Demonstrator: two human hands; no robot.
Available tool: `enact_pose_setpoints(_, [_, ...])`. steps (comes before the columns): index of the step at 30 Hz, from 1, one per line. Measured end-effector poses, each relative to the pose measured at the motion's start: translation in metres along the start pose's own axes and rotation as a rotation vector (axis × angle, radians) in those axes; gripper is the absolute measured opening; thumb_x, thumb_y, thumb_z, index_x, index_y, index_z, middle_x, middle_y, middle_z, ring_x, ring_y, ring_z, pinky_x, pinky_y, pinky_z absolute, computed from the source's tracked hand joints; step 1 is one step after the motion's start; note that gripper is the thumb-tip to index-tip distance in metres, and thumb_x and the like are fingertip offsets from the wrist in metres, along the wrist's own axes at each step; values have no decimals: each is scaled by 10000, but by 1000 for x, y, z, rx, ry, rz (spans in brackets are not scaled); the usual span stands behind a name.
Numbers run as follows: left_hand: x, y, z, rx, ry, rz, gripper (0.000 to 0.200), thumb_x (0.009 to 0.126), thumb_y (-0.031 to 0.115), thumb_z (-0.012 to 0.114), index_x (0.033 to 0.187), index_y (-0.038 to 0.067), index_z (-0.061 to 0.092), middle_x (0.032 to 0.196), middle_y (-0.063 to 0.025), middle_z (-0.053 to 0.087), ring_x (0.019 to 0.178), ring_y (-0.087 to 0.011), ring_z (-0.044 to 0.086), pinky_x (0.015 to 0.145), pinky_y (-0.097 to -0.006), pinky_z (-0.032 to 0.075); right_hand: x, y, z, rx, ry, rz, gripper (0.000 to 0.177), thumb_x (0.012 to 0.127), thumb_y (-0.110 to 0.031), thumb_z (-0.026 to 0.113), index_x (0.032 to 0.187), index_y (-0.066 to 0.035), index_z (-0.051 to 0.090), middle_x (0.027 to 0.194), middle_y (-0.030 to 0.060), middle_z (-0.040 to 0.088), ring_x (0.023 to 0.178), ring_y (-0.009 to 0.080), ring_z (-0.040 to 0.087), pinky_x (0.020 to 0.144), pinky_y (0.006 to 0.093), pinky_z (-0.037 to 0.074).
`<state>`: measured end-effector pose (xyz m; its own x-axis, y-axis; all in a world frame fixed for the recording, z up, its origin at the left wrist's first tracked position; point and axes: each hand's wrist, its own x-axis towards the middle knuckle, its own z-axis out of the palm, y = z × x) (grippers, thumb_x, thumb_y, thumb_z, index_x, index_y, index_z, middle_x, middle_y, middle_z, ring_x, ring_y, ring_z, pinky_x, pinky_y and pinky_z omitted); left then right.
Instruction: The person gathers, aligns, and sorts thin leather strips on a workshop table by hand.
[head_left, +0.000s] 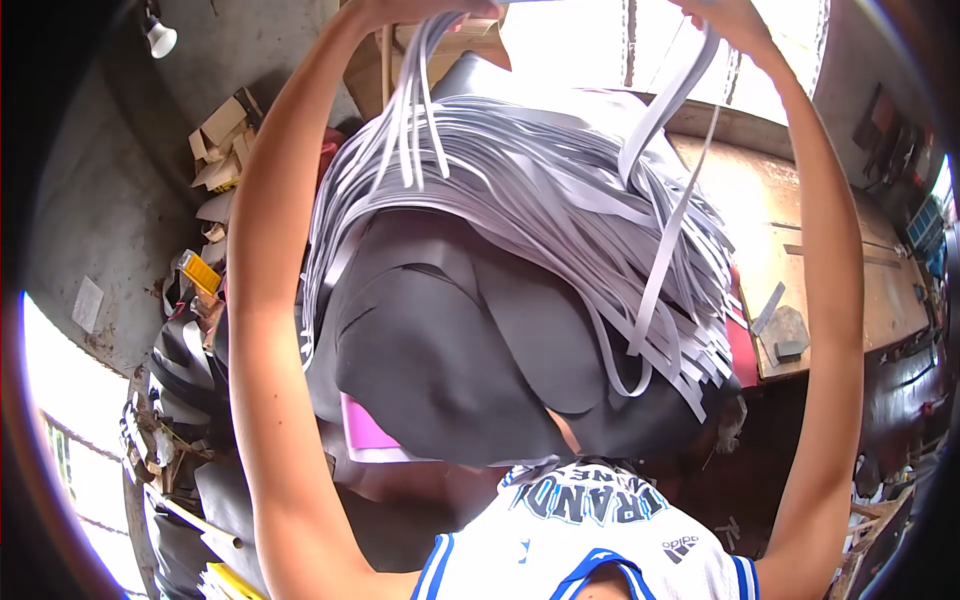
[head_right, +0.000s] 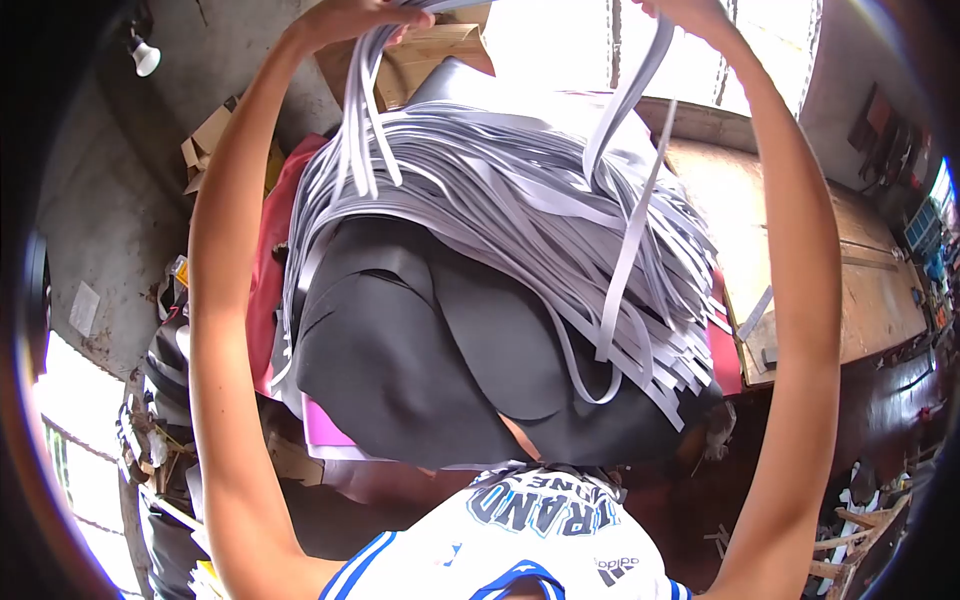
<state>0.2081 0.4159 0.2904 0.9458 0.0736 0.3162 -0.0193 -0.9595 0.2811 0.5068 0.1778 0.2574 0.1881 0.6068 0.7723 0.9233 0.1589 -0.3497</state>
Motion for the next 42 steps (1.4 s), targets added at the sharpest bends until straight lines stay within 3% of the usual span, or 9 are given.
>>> enact_pose_setpoints(8, [105, 130, 85, 165, 144, -135, 408, 816, 417, 764, 965, 40, 713, 679, -22, 635, 614, -126, 612, 590, -275, 488, -64, 71, -144, -64, 156, 55, 206, 847, -191, 743, 900, -7, 666, 682, 28, 615, 574, 110, 579, 526, 271, 472])
enact_pose_setpoints(18, [240, 203, 241, 120, 87, 102, 504, 843, 550, 688, 928, 54, 720, 629, -28, 604, 572, -109, 584, 564, -285, 450, -155, 156, -262, 103, 331, 137, 120, 874, -116, 708, 916, -16, 656, 677, 2, 589, 556, 93, 547, 499, 253, 428])
enact_pose_setpoints(24, [290, 268, 277, -155, 93, 282, 373, 829, 357, 753, 796, -7, 681, 675, -84, 657, 607, -153, 633, 545, -334, 484, -198, 139, -353, -70, 309, 198, 147, 867, -155, 733, 916, -36, 660, 663, -12, 574, 532, 63, 515, 481, 229, 395])
enact_pose_setpoints(32, [335, 368, 347, -637, -26, 548, 312, 874, 189, 702, 1103, 11, 588, 796, -108, 681, 711, -202, 674, 638, -347, 542, -298, 62, -482, -289, 133, 476, 282, 801, -114, 808, 1046, -52, 684, 770, -22, 658, 603, 43, 538, 511, 216, 423])
enact_pose_setpoints(33, [344, 377, 378, -549, 32, 637, 411, 905, 450, 664, 1019, 56, 683, 701, -7, 626, 611, -84, 565, 564, -274, 450, -324, 49, -484, -302, 77, 526, 299, 800, -118, 811, 1061, -46, 684, 777, -20, 660, 617, 43, 539, 525, 222, 429])
enact_pose_setpoints(34, [330, 408, 364, -330, -225, 551, 330, 936, 350, 657, 1075, 51, 655, 756, 2, 629, 663, -78, 551, 643, -265, 468, -343, 50, -502, -366, 12, 564, 353, 781, -148, 833, 1084, -41, 688, 803, -11, 661, 634, 50, 539, 542, 234, 431])
enact_pose_setpoints(39, [403, 476, 523, -650, -325, 801, 289, 864, 246, 761, 992, 5, 665, 787, -23, 679, 754, -97, 626, 707, -271, 491, -464, 60, -549, -53, 82, 712, 331, 866, -158, 763, 1161, -34, 679, 1080, 50, 685, 935, 110, 620, 822, 242, 483])
enact_pose_setpoints(40, [404, 489, 571, -689, -408, 820, 342, 839, 240, 770, 1071, 11, 667, 874, -72, 702, 823, -165, 655, 769, -305, 511, -502, 70, -546, -168, 126, 733, 347, 858, -176, 775, 1158, -31, 679, 1024, 36, 693, 856, 97, 615, 747, 247, 489])
enact_pose_setpoints(42, [398, 538, 632, -509, -38, 913, 439, 813, 252, 771, 1166, 21, 649, 1038, -153, 708, 952, -248, 677, 853, -363, 528, -549, 83, -575, -187, 278, 921, 363, 838, -240, 801, 1134, -59, 692, 879, -4, 687, 696, 62, 570, 592, 261, 450])
